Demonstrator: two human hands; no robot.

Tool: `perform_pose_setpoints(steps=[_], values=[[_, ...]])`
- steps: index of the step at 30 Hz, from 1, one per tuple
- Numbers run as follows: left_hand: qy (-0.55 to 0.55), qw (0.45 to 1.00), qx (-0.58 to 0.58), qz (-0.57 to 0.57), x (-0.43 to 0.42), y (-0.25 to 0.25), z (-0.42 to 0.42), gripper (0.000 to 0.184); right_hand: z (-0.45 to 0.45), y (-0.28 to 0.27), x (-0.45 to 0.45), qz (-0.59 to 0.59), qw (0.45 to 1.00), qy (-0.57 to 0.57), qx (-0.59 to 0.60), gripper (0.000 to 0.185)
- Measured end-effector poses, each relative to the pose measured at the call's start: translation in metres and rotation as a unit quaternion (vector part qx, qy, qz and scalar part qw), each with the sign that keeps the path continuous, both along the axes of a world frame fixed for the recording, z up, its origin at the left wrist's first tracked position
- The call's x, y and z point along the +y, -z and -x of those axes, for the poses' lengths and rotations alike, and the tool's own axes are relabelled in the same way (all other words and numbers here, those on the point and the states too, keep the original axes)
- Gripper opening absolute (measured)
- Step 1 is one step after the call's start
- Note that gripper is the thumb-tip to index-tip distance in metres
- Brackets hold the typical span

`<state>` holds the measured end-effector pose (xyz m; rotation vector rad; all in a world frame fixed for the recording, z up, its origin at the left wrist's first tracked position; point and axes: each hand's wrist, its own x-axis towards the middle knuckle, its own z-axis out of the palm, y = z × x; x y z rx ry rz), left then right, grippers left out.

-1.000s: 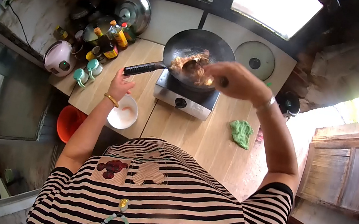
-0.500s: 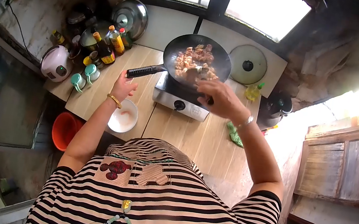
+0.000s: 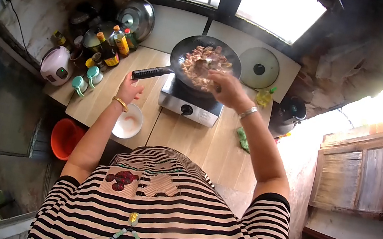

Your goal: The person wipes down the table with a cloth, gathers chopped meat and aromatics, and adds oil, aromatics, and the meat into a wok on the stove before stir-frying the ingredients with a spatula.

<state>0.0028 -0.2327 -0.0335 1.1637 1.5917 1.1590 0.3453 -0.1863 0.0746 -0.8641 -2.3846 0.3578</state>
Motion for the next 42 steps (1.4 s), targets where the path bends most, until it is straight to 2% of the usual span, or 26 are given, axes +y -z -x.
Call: perform_pose_setpoints(steps=[1,3,5,7,8,9,12,15,16,19,20,24,27,30,33,34,35,36,39,41,42], values=[[-0.006,1.0,-0.006,-0.005,0.0,0.0,-0.001,0.078,0.002,0.011,-0.004,0.062,0.997,0.032,-0.044,0.019],[-0.002,1.0,-0.009,0.001,0.0,0.001,0.0,0.078,-0.002,0.021,-0.014,0.008,0.999,-0.002,-0.051,0.022],[-0.002,1.0,-0.009,0.002,0.0,0.002,0.001,0.078,-0.001,-0.003,-0.037,0.057,0.995,-0.007,-0.076,0.02],[0.006,1.0,-0.009,-0.001,0.004,0.005,0.004,0.079,-0.007,-0.021,-0.045,0.061,0.991,-0.025,-0.114,0.02],[0.005,1.0,-0.009,0.0,0.005,0.006,0.004,0.079,-0.014,-0.024,-0.04,0.026,0.996,-0.045,-0.077,0.021],[0.004,1.0,-0.008,0.002,0.005,0.007,0.004,0.079,-0.017,-0.042,-0.041,0.121,0.99,0.0,-0.074,0.021],[-0.012,1.0,-0.013,0.002,0.002,0.001,0.0,0.077,-0.023,-0.083,-0.053,0.099,0.991,0.009,-0.084,0.018],[-0.003,1.0,-0.027,-0.003,0.002,0.002,0.001,0.075,-0.023,-0.06,-0.052,0.069,0.991,-0.037,-0.11,0.017],[0.004,1.0,-0.024,0.0,0.002,0.003,0.002,0.075,-0.024,-0.037,-0.044,0.056,0.992,-0.041,-0.101,0.019],[0.012,1.0,-0.025,0.004,0.005,0.005,0.004,0.071,-0.021,0.001,-0.035,0.074,0.996,0.029,-0.049,0.019],[0.01,1.0,-0.025,0.006,0.004,0.007,0.004,0.069,-0.02,0.008,-0.034,0.046,0.997,0.026,-0.063,0.02],[0.005,1.0,-0.015,0.021,-0.003,-0.014,0.002,0.071,-0.008,-0.022,-0.052,0.031,0.995,-0.014,-0.095,0.022],[0.012,1.0,-0.02,0.019,0.0,-0.008,0.003,0.074,-0.001,-0.059,-0.07,0.133,0.988,0.048,-0.058,0.022],[0.011,0.999,-0.024,0.03,0.0,-0.01,0.003,0.074,0.001,-0.07,-0.076,0.127,0.989,0.032,-0.066,0.024],[0.013,0.999,-0.036,0.036,0.001,-0.011,0.004,0.074,0.003,-0.033,-0.059,0.094,0.995,0.009,-0.028,0.022],[0.015,0.999,-0.039,0.029,-0.002,-0.01,0.004,0.074,0.006,-0.021,-0.047,0.046,0.999,-0.003,0.008,0.022],[0.015,0.999,-0.042,0.021,-0.005,-0.009,0.005,0.074,0.003,-0.016,-0.041,0.135,0.99,0.042,0.009,0.021],[0.002,0.999,-0.046,0.014,-0.005,-0.006,0.005,0.073,-0.001,-0.005,-0.028,0.149,0.986,0.062,0.05,0.02],[0.0,0.999,-0.042,0.022,-0.006,-0.007,0.008,0.073,-0.026,-0.019,0.002,0.191,0.966,0.109,0.133,0.016],[0.003,0.998,-0.056,0.01,-0.009,-0.008,0.009,0.074,-0.048,-0.022,0.026,0.172,0.952,0.11,0.228,0.015],[0.005,0.998,-0.064,0.004,-0.011,-0.007,0.008,0.074,-0.049,-0.038,0.025,0.182,0.945,0.163,0.217,0.017]])
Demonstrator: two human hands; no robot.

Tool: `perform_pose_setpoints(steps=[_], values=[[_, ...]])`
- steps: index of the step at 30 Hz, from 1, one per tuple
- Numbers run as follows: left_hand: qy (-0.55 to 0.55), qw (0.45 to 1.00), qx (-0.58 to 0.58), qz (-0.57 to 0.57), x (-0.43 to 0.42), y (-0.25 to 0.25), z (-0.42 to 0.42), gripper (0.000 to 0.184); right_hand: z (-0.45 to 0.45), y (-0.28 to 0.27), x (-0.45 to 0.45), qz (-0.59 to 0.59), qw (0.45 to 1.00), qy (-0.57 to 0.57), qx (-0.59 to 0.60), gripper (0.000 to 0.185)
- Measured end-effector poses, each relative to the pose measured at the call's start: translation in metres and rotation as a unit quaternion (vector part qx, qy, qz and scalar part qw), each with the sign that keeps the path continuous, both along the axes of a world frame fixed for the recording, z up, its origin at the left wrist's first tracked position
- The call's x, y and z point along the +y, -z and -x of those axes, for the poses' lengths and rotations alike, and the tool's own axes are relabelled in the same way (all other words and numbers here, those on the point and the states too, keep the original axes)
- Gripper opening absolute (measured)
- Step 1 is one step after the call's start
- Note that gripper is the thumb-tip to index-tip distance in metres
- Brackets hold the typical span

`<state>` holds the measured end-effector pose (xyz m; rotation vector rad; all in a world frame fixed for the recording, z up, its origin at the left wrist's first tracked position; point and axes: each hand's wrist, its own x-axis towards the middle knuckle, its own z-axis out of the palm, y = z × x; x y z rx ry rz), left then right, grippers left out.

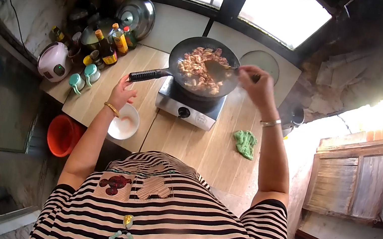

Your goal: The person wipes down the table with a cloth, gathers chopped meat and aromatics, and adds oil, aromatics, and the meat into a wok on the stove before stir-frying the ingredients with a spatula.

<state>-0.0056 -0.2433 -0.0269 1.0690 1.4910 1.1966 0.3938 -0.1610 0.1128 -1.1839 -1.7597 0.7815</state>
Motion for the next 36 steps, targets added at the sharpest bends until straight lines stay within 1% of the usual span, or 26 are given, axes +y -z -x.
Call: perform_pose_setpoints(steps=[1,4,7,8,9,10,11,12,15,16,19,20,23,24,27,28,31,32,35,36], values=[[0.003,1.0,0.002,-0.007,0.0,0.003,0.0,0.075,0.001,-0.018,-0.001,0.025,0.998,0.047,-0.017,0.02],[0.006,1.0,0.007,-0.023,0.001,0.013,0.001,0.078,-0.003,-0.034,0.017,-0.002,0.985,0.149,-0.081,0.027],[0.005,0.999,0.004,-0.032,0.004,0.018,0.0,0.079,-0.005,-0.019,0.042,0.018,0.973,0.211,-0.095,0.032],[0.008,0.999,0.002,-0.036,0.005,0.02,0.0,0.079,-0.008,-0.003,0.056,0.028,0.967,0.232,-0.104,0.029],[0.01,0.999,0.001,-0.04,0.005,0.021,0.0,0.08,-0.009,0.018,0.071,0.074,0.97,0.23,-0.001,0.027],[0.003,0.999,0.0,-0.038,0.004,0.018,-0.002,0.08,-0.01,0.04,0.083,0.121,0.961,0.225,0.102,0.026],[-0.004,0.999,-0.001,-0.036,0.001,0.012,-0.006,0.08,-0.011,0.057,0.088,0.167,0.94,0.218,0.205,0.025],[-0.011,0.999,-0.002,-0.034,0.0,0.008,-0.008,0.081,-0.009,0.066,0.087,0.201,0.932,0.184,0.238,0.022],[0.004,1.0,0.007,-0.026,0.001,0.011,-0.005,0.081,-0.002,0.064,0.06,0.139,0.972,0.05,0.182,0.02],[0.002,1.0,0.008,-0.026,0.002,0.01,-0.004,0.081,-0.004,0.058,0.052,0.098,0.991,-0.001,0.094,0.021],[-0.002,1.0,0.004,-0.026,0.001,0.009,-0.005,0.081,-0.01,0.024,0.031,0.069,0.996,-0.046,-0.038,0.02],[-0.006,1.0,-0.002,-0.03,0.001,0.008,-0.007,0.081,-0.008,0.008,0.023,0.079,0.996,-0.044,0.021,0.019],[-0.01,0.999,-0.003,-0.033,0.002,0.011,-0.01,0.081,-0.035,0.008,0.05,0.07,0.997,-0.006,0.02,0.02],[-0.012,0.999,0.001,-0.033,0.003,0.011,-0.01,0.081,-0.045,0.017,0.067,0.082,0.995,0.02,0.05,0.019],[-0.007,1.0,0.005,-0.023,0.001,0.008,-0.009,0.081,-0.059,0.03,0.12,0.155,0.977,0.064,0.13,0.018],[-0.012,1.0,0.001,-0.026,0.0,0.007,-0.009,0.08,-0.057,0.033,0.133,0.18,0.969,0.06,0.157,0.019],[-0.02,0.999,-0.007,-0.024,0.0,0.006,-0.012,0.08,-0.04,0.048,0.168,0.286,0.922,0.01,0.259,0.021],[-0.02,1.0,-0.006,-0.018,0.0,0.005,-0.012,0.08,-0.034,0.049,0.176,0.314,0.914,-0.019,0.257,0.022],[-0.019,1.0,0.004,-0.003,0.003,0.002,-0.01,0.08,-0.01,0.033,0.189,0.305,0.922,-0.162,0.176,0.024],[-0.016,1.0,0.008,0.002,0.003,0.003,-0.01,0.08,0.001,0.021,0.183,0.284,0.929,-0.201,0.125,0.025]])
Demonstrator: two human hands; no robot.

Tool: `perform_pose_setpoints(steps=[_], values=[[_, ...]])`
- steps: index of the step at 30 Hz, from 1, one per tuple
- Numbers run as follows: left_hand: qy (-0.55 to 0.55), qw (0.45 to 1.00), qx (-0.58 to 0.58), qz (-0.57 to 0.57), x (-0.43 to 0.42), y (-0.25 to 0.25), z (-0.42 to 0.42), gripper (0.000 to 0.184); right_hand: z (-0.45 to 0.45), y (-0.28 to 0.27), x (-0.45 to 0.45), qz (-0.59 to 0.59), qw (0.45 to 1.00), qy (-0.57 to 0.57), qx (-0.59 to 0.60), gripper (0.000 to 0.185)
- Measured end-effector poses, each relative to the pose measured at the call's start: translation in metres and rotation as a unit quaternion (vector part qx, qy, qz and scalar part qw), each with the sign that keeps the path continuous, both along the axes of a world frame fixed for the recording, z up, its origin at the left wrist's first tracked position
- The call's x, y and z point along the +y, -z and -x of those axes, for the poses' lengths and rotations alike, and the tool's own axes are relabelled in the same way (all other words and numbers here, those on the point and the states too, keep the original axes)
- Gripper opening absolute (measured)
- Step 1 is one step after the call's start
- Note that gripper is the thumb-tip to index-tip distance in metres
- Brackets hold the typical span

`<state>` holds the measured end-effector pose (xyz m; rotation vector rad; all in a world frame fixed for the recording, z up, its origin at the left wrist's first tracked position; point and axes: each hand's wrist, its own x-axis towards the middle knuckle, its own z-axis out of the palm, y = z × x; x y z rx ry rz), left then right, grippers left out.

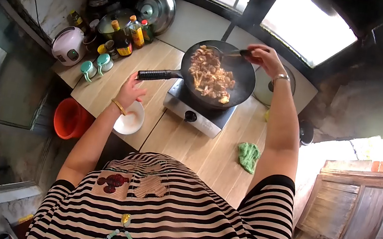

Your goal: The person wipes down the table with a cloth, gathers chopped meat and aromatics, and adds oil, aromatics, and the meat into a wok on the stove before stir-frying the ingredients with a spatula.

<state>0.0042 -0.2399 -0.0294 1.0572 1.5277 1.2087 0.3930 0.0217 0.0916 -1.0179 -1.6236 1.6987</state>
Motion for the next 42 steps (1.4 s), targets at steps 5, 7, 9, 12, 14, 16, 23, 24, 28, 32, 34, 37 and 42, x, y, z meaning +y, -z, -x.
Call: perform_pose_setpoints(steps=[5,7,9,12,14,16,23,24,28,32,34,37,42], values=[[-0.013,0.999,-0.031,-0.001,0.001,0.0,-0.001,0.08,0.047,-0.044,-0.073,-0.256,0.927,-0.182,-0.206,0.027],[-0.011,0.999,-0.035,0.001,0.002,0.001,-0.001,0.08,0.049,-0.054,-0.115,-0.362,0.883,-0.195,-0.225,0.026],[-0.002,0.999,-0.042,0.003,0.004,-0.001,0.0,0.08,0.041,-0.071,-0.151,-0.401,0.85,-0.212,-0.267,0.026],[0.011,0.998,-0.062,-0.006,0.004,0.003,-0.001,0.081,0.027,-0.07,-0.193,-0.442,0.832,-0.202,-0.267,0.024],[0.016,0.997,-0.071,-0.017,0.005,0.003,-0.001,0.083,0.022,-0.071,-0.215,-0.447,0.831,-0.159,-0.288,0.023],[0.019,0.997,-0.077,-0.025,0.004,0.004,-0.003,0.085,0.024,-0.081,-0.234,-0.427,0.84,-0.136,-0.306,0.021],[0.04,0.996,-0.078,-0.021,0.008,0.011,-0.002,0.087,0.06,0.003,-0.241,-0.478,0.81,-0.125,-0.315,0.026],[0.043,0.996,-0.073,-0.029,0.007,0.012,-0.001,0.087,0.064,0.008,-0.236,-0.495,0.797,-0.12,-0.324,0.026],[0.066,0.994,-0.082,-0.032,0.006,0.01,0.006,0.087,0.063,-0.003,-0.225,-0.49,0.786,-0.099,-0.365,0.027],[0.065,0.993,-0.093,-0.032,0.002,0.003,0.002,0.086,0.074,-0.012,-0.231,-0.538,0.774,-0.087,-0.322,0.029],[0.061,0.994,-0.084,-0.036,0.001,0.003,-0.002,0.086,0.079,0.012,-0.221,-0.532,0.775,-0.097,-0.328,0.031],[0.061,0.995,-0.077,-0.031,0.0,0.005,-0.002,0.086,0.074,0.048,-0.213,-0.523,0.773,-0.08,-0.349,0.033],[0.066,0.994,-0.089,-0.012,-0.001,-0.001,0.002,0.088,0.059,0.053,-0.25,-0.476,0.807,-0.033,-0.349,0.034]])
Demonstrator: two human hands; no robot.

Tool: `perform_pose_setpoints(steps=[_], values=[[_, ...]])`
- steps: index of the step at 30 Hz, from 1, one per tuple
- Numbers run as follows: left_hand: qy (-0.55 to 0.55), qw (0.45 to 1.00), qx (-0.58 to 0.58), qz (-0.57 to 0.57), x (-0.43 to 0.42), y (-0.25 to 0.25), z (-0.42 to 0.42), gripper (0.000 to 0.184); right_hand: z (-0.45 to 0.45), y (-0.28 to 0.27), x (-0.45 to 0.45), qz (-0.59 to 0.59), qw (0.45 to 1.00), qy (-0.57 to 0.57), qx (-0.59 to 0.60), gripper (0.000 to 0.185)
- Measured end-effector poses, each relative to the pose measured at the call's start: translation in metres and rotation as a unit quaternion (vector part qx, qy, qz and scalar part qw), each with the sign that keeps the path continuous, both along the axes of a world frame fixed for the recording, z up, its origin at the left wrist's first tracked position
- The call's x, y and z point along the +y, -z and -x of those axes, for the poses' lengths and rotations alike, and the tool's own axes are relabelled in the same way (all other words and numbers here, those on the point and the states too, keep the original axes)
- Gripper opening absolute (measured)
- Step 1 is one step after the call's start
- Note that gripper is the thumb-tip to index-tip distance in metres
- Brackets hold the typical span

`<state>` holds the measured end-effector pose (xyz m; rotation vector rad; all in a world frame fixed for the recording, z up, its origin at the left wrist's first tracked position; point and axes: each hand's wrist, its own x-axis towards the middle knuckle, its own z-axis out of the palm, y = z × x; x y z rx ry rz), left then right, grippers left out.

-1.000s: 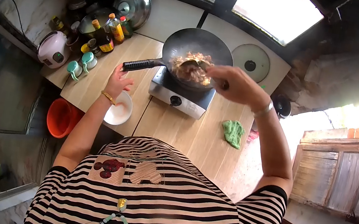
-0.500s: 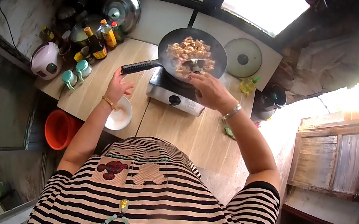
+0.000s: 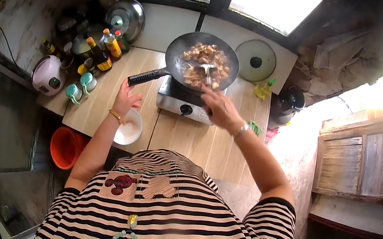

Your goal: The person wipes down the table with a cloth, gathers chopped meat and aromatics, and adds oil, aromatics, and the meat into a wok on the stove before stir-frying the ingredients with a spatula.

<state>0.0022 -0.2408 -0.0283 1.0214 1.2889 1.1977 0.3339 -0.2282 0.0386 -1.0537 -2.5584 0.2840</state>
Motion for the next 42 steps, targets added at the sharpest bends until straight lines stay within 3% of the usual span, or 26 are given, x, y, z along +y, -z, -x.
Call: perform_pose_setpoints(steps=[3,7,8,11,13,17,20,23,25,30,34,37,39,41,42], values=[[-0.012,1.0,0.006,-0.007,0.001,0.006,-0.003,0.088,0.013,-0.007,-0.03,0.015,0.998,0.005,0.058,0.032],[-0.027,0.999,0.023,-0.001,-0.003,0.001,-0.01,0.086,0.009,0.021,0.006,-0.022,0.979,0.018,0.2,0.032],[-0.027,0.999,0.025,-0.001,-0.002,-0.001,-0.008,0.085,0.001,0.021,0.018,0.064,0.968,0.074,0.231,0.027],[0.0,1.0,0.004,0.013,-0.003,0.0,0.002,0.088,-0.028,-0.032,0.035,0.158,0.939,0.112,0.283,0.023],[0.006,1.0,-0.001,0.008,-0.003,-0.003,0.005,0.087,-0.04,-0.078,0.016,0.124,0.967,0.082,0.206,0.024],[0.0,1.0,-0.009,-0.015,-0.002,0.004,0.005,0.086,-0.042,-0.105,-0.016,0.18,0.982,0.009,0.05,0.024],[-0.012,1.0,0.005,-0.011,-0.002,0.002,0.0,0.085,-0.029,-0.054,-0.009,0.067,0.996,-0.003,0.062,0.025],[-0.005,1.0,0.003,-0.021,-0.004,0.003,0.002,0.082,-0.03,-0.02,0.015,0.088,0.986,0.029,0.135,0.025],[0.001,1.0,0.018,-0.009,-0.01,-0.008,0.004,0.075,-0.032,-0.032,0.024,0.141,0.967,0.033,0.21,0.02],[-0.044,0.997,0.013,0.063,-0.027,-0.009,0.007,0.063,-0.06,-0.083,0.04,0.094,0.928,0.165,0.322,0.013],[-0.035,0.996,-0.013,0.085,-0.045,0.016,0.016,0.05,-0.064,-0.097,0.069,0.043,0.898,0.309,0.309,0.026],[-0.037,0.995,-0.036,0.083,-0.059,0.034,0.022,0.041,-0.066,-0.07,0.106,0.049,0.882,0.384,0.268,0.024],[-0.024,0.995,-0.035,0.086,-0.069,0.041,0.025,0.035,-0.064,-0.034,0.131,0.143,0.825,0.394,0.379,0.022],[-0.045,0.993,-0.04,0.099,-0.08,0.053,0.03,0.029,-0.065,-0.003,0.15,0.277,0.733,0.362,0.505,0.022],[-0.053,0.992,-0.038,0.109,-0.087,0.058,0.034,0.028,-0.058,-0.006,0.142,0.286,0.749,0.332,0.497,0.019]])
